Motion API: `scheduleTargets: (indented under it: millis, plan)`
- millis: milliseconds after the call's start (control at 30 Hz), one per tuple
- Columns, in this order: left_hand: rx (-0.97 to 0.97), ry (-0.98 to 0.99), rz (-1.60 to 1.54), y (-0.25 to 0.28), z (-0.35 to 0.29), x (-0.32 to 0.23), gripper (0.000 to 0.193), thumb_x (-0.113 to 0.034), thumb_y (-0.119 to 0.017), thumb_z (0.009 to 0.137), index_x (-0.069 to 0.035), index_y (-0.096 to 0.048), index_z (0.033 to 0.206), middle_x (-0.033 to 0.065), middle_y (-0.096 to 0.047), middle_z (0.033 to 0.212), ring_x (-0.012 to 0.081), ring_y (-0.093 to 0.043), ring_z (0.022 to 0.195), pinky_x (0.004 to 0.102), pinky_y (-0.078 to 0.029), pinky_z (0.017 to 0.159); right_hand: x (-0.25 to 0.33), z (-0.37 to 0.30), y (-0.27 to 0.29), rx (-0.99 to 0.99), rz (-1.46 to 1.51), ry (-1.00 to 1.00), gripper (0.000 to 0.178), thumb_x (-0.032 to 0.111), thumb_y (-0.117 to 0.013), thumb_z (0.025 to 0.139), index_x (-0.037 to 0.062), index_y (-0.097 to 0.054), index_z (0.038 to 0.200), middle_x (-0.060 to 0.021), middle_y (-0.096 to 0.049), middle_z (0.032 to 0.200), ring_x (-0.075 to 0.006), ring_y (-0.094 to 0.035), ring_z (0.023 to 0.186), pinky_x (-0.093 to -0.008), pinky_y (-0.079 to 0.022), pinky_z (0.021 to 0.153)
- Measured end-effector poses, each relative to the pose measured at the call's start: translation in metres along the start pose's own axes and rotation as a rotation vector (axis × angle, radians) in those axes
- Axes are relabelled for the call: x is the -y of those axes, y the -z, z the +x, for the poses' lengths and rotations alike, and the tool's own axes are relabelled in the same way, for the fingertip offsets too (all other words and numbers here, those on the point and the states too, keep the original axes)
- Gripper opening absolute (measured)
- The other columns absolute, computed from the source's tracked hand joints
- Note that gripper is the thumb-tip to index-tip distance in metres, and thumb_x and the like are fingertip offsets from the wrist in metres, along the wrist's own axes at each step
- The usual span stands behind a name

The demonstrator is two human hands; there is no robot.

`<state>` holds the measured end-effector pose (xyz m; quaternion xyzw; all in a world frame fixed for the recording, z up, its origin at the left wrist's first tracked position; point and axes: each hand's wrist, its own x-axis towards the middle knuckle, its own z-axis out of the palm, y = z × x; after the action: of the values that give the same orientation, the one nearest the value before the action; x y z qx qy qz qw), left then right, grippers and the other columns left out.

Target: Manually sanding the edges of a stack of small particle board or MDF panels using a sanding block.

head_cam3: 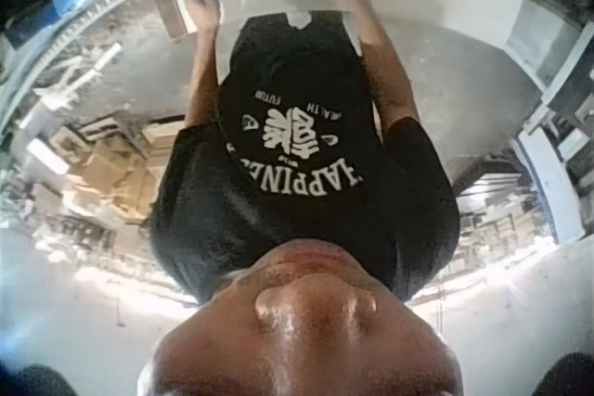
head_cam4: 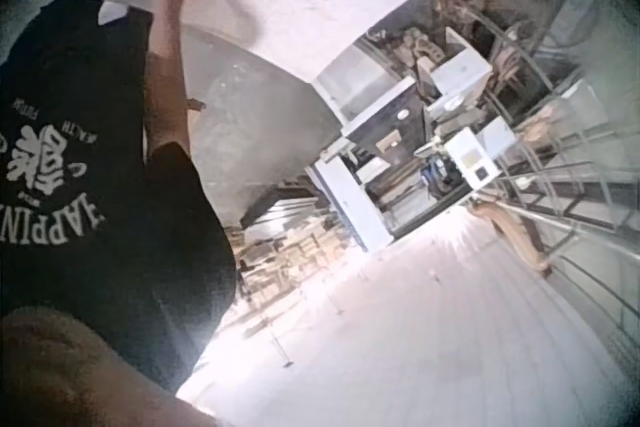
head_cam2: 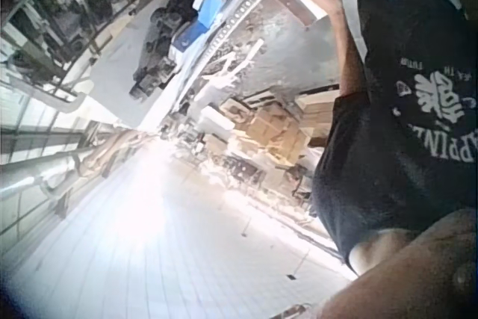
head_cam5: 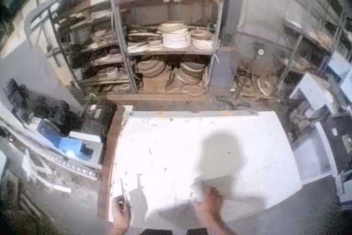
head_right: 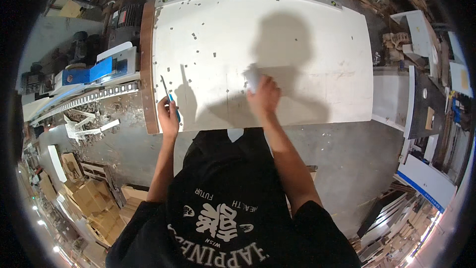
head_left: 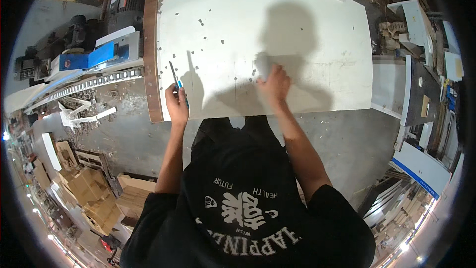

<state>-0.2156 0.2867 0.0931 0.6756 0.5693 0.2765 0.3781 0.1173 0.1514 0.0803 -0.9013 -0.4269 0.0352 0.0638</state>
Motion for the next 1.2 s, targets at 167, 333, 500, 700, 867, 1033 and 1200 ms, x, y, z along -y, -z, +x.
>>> scheduleTargets:
  millis: [167, 333, 500, 700, 867, 1033, 1200]
  plan:
    - [-0.068, 0.034, -0.192, 0.025, 0.040, -0.002, 0.036, -0.022, -0.061, 0.114, 0.003, -0.059, 0.138, 0.0142, -0.070, 0.115, 0.0174, -0.069, 0.090, 0.0336, -0.056, 0.076, 0.125, -0.049, -0.006, 0.149, 0.202, 0.363, 0.062, 0.040, -0.088, 0.083, 0.0012, -0.059, 0.123, -0.0179, -0.067, 0.114, -0.0387, -0.068, 0.110, -0.0519, -0.053, 0.092]
    - [-0.096, 0.034, -0.323, 0.063, 0.071, 0.021, 0.033, -0.022, -0.060, 0.115, 0.001, -0.059, 0.138, 0.0121, -0.068, 0.116, 0.0174, -0.067, 0.098, 0.0340, -0.055, 0.088, 0.124, -0.052, 0.005, 0.138, 0.229, 0.473, 0.061, 0.038, -0.087, 0.085, -0.0011, -0.060, 0.123, -0.0206, -0.068, 0.110, -0.0429, -0.069, 0.107, -0.0525, -0.056, 0.091]
    - [-0.129, 0.132, -0.404, 0.097, 0.070, 0.051, 0.036, -0.024, -0.059, 0.116, 0.002, -0.057, 0.140, 0.0104, -0.067, 0.120, 0.0163, -0.063, 0.106, 0.0332, -0.053, 0.095, -0.011, 0.072, 0.049, 0.059, 0.337, -0.167, 0.088, 0.051, -0.080, 0.092, -0.0118, -0.051, 0.146, -0.0317, -0.068, 0.132, -0.0493, -0.066, 0.125, -0.0525, -0.052, 0.107]
    - [-0.086, 0.216, -0.367, 0.114, 0.045, 0.061, 0.036, -0.026, -0.059, 0.116, 0.002, -0.058, 0.139, 0.0074, -0.067, 0.111, 0.0137, -0.063, 0.099, 0.0318, -0.052, 0.089, -0.124, 0.213, 0.079, -0.089, -0.060, -0.531, 0.073, 0.047, -0.085, 0.084, -0.0030, -0.057, 0.129, -0.0269, -0.068, 0.134, -0.0440, -0.069, 0.124, -0.0537, -0.056, 0.104]
    - [-0.052, 0.243, -0.406, 0.108, 0.020, 0.058, 0.032, -0.023, -0.060, 0.115, 0.000, -0.059, 0.138, 0.0068, -0.067, 0.108, 0.0135, -0.064, 0.094, 0.0323, -0.053, 0.086, -0.081, 0.213, 0.032, -0.044, -0.201, -0.365, 0.075, 0.047, -0.086, 0.083, -0.0008, -0.054, 0.132, -0.0222, -0.068, 0.130, -0.0420, -0.069, 0.122, -0.0533, -0.057, 0.103]
    - [-0.051, 0.248, -0.514, 0.093, 0.017, 0.054, 0.032, -0.021, -0.061, 0.114, -0.001, -0.060, 0.139, 0.0078, -0.069, 0.111, 0.0146, -0.069, 0.093, 0.0331, -0.055, 0.084, 0.049, 0.153, -0.009, -0.035, -0.257, 0.055, 0.068, 0.046, -0.083, 0.086, -0.0008, -0.057, 0.129, -0.0178, -0.064, 0.125, -0.0380, -0.063, 0.117, -0.0548, -0.051, 0.097]
    - [-0.062, 0.214, -0.479, 0.083, 0.048, 0.030, 0.031, -0.021, -0.062, 0.114, 0.000, -0.060, 0.137, 0.0079, -0.069, 0.105, 0.0151, -0.069, 0.092, 0.0324, -0.055, 0.083, 0.196, 0.030, -0.023, 0.224, -0.112, 0.500, 0.074, 0.030, -0.081, 0.085, -0.0045, -0.054, 0.145, -0.0282, -0.060, 0.145, -0.0436, -0.056, 0.137, -0.0593, -0.046, 0.112]
